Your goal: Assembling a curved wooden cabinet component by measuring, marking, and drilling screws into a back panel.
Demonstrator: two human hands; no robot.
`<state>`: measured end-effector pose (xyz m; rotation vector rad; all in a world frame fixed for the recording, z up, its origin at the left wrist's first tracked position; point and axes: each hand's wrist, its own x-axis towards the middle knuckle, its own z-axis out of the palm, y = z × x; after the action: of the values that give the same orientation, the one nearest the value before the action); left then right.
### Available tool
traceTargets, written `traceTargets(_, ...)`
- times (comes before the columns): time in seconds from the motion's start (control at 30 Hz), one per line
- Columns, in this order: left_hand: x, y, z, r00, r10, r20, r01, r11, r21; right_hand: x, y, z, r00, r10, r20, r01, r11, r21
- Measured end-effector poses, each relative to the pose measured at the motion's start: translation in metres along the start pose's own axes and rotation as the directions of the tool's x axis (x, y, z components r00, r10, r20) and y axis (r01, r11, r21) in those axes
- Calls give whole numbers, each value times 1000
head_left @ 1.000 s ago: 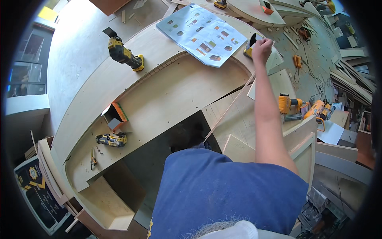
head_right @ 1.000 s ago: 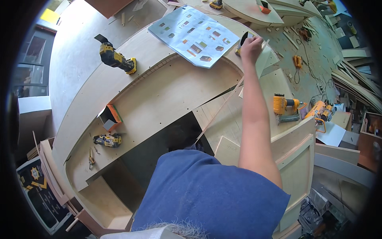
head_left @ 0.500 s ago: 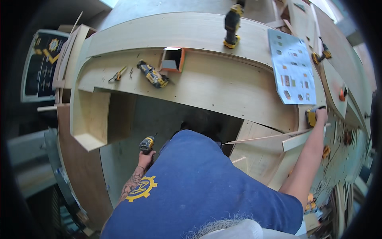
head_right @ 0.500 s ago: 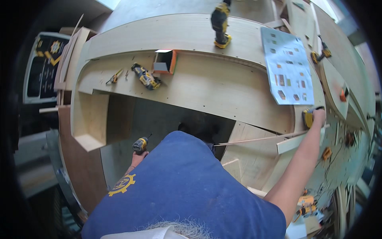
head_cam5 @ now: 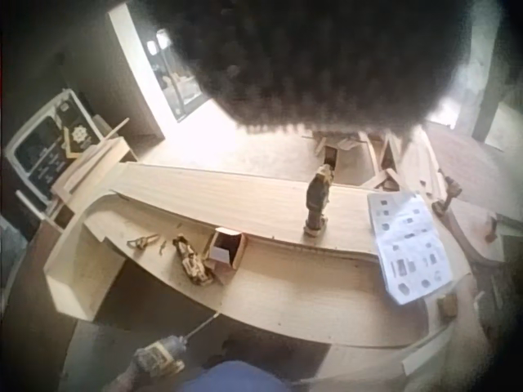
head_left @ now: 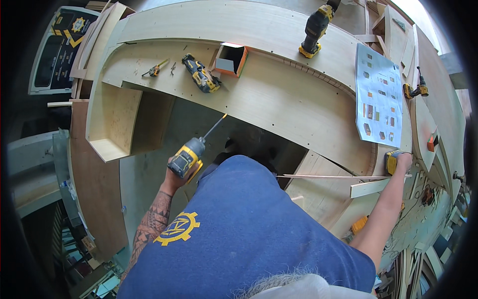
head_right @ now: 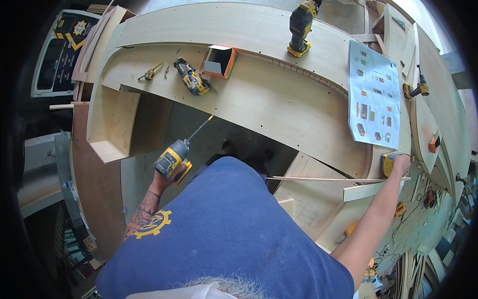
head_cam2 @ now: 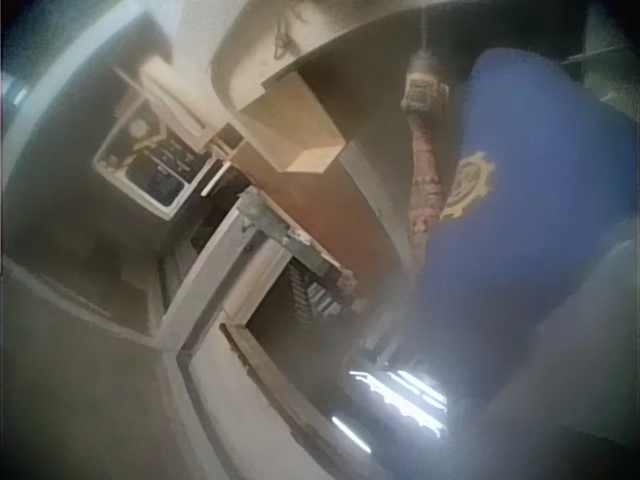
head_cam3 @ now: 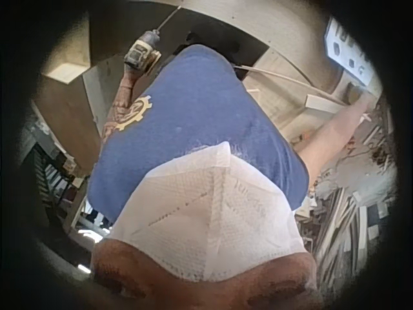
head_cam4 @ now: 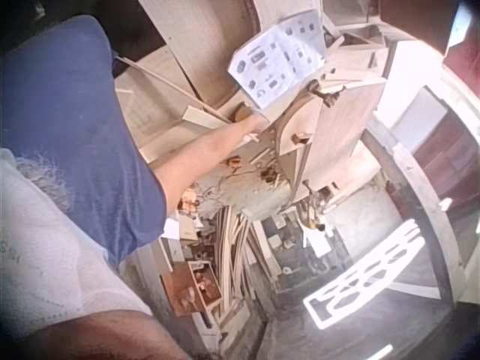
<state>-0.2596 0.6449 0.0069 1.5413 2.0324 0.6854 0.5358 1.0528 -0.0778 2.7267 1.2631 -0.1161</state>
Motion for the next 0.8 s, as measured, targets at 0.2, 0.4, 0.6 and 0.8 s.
traceTargets(0.2, 95, 58, 32, 987, 161, -1, -159, 974, -160, 14, 33, 2, 998, -57, 24, 59, 995, -83)
traceTargets(0.4, 165, 73, 106, 965, 245, -91, -259, 943, -211, -14, 19, -2, 998, -54, -30, 54, 999, 2)
traceTargets(0.6, 170, 74, 146, 964, 206, -171, -234, 957, -170, -19, 36, 14, 984, -118, -135, 107, 990, -91)
traceTargets(0.8, 188, 56, 141, 996, 76, -56, -92, 892, -443, 6, 46, 19, 970, -102, -221, 105, 994, 4)
